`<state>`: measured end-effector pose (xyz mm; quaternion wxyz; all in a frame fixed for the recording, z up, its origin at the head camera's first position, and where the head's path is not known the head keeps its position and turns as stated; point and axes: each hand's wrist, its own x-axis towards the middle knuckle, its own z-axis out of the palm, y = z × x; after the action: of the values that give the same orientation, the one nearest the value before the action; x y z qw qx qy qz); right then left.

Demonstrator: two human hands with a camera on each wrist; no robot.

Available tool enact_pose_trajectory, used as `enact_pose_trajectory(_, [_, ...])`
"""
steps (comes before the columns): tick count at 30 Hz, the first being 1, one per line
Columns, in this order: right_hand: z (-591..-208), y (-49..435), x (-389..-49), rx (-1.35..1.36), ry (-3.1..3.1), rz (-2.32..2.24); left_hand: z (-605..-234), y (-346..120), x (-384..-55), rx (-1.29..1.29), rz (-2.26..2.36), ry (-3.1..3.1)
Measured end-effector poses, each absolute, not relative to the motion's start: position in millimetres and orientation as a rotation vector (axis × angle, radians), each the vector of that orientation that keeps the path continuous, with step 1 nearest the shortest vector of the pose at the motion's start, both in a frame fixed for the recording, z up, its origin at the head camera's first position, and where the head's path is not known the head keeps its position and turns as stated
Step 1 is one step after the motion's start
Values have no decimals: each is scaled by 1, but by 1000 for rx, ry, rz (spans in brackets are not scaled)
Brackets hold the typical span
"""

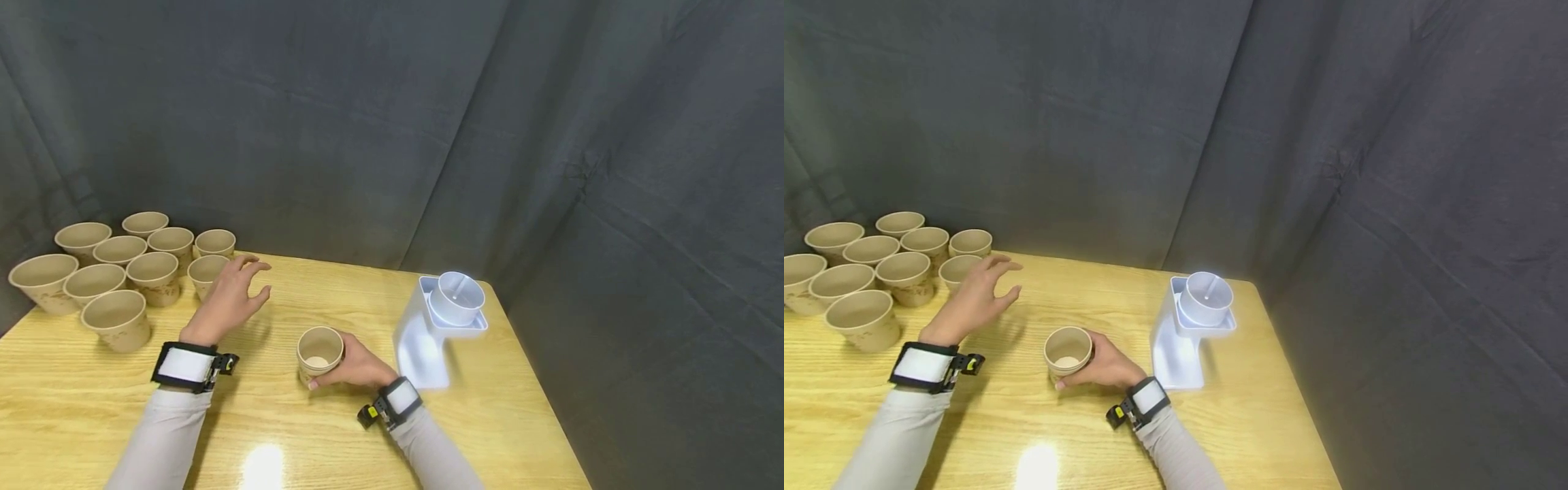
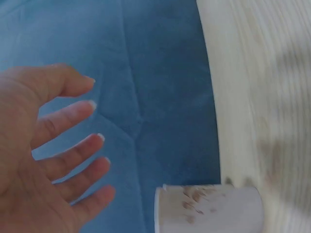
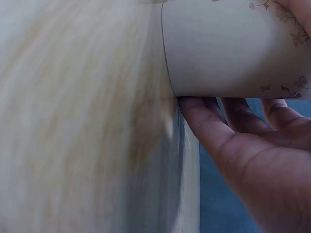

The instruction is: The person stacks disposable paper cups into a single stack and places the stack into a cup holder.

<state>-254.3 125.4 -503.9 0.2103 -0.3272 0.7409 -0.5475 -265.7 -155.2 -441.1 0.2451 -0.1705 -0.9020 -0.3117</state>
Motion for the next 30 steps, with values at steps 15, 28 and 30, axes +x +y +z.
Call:
enact_pose_trajectory(15, [-505,126,-256,-924,2072,-1519,-455,-193,-291,-359,-826,-2551])
enact_pose_trajectory(28, [-505,126,-256,-921,2095,-1491,-473,-209,-298,-270,-853,-2649])
enact_pose_trajectory(30, [-505,126,-256,-913,2092,-1493,-473,-211,-298,-265,-850,-2669])
